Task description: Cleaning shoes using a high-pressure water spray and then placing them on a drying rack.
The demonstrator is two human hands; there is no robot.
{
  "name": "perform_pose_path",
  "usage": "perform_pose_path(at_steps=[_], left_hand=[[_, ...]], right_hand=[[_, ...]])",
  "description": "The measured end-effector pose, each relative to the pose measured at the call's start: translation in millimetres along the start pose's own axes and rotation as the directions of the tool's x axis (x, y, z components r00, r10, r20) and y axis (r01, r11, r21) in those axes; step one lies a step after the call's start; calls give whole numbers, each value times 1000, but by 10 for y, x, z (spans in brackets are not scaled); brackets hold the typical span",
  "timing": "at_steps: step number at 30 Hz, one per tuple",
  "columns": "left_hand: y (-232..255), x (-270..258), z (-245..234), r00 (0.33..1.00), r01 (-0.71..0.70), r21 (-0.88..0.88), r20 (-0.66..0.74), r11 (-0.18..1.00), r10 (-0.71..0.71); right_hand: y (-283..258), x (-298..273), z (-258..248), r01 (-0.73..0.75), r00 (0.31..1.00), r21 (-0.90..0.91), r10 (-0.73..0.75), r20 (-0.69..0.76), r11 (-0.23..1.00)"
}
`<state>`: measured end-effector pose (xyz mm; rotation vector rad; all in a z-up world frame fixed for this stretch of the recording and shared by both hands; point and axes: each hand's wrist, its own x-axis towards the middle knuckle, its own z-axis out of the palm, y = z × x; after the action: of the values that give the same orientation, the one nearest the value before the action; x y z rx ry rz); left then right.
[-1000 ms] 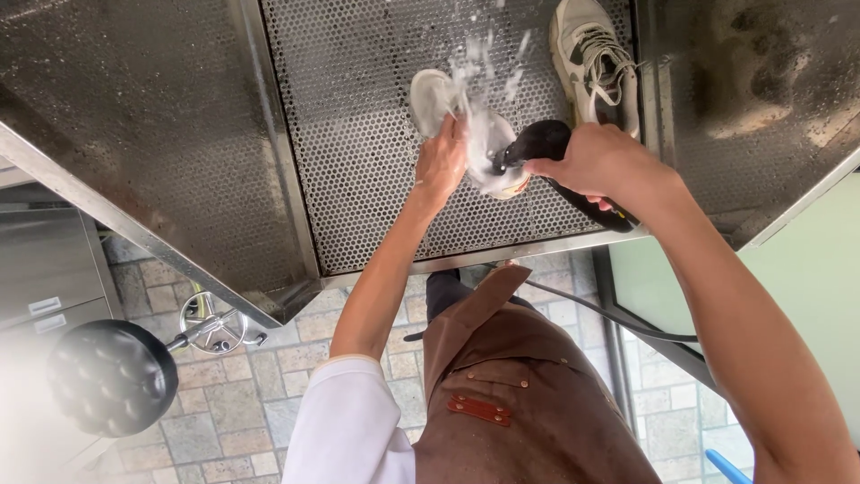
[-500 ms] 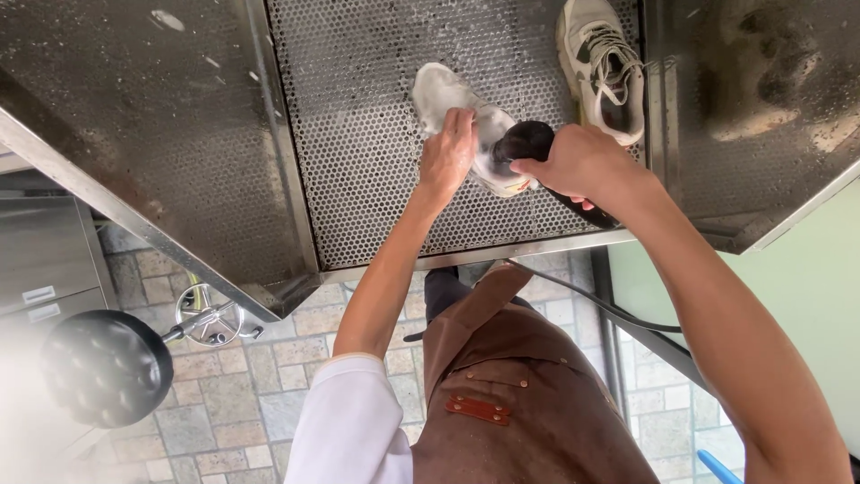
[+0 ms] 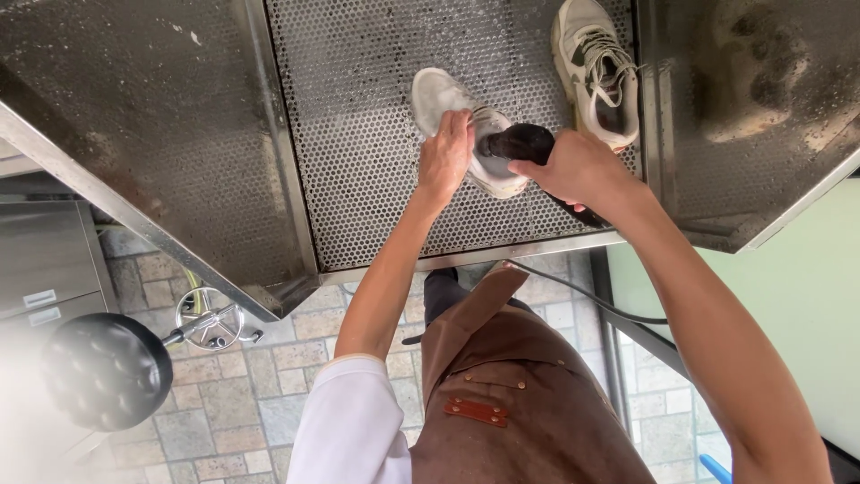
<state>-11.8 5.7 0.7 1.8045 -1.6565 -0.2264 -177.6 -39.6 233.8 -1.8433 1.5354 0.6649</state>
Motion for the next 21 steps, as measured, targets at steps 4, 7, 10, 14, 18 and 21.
perform_pose_path(at_steps=[4, 7, 10, 14, 18, 21], left_hand=[[14, 8, 15, 999, 45, 14, 29, 999, -45], [14, -4, 68, 995, 78, 24, 67, 997, -79], [50, -2, 99, 997, 67, 41, -30, 997, -66], [131, -53, 137, 986, 127, 7, -106, 992, -125], [25, -30, 278, 981, 154, 45, -123, 987, -148], [55, 26, 281, 983, 172, 64, -80, 983, -167]], right_hand=[[-2, -27, -21, 40, 999, 6, -40, 11, 999], [15, -29, -52, 39, 999, 3, -39, 9, 999], [27, -20, -69, 57, 998, -39, -57, 13, 998], [68, -69, -2, 75, 997, -21, -74, 11, 997], [77, -166, -22, 120, 993, 25, -119, -23, 993], [59, -195, -19, 61, 998, 34, -61, -13, 998]])
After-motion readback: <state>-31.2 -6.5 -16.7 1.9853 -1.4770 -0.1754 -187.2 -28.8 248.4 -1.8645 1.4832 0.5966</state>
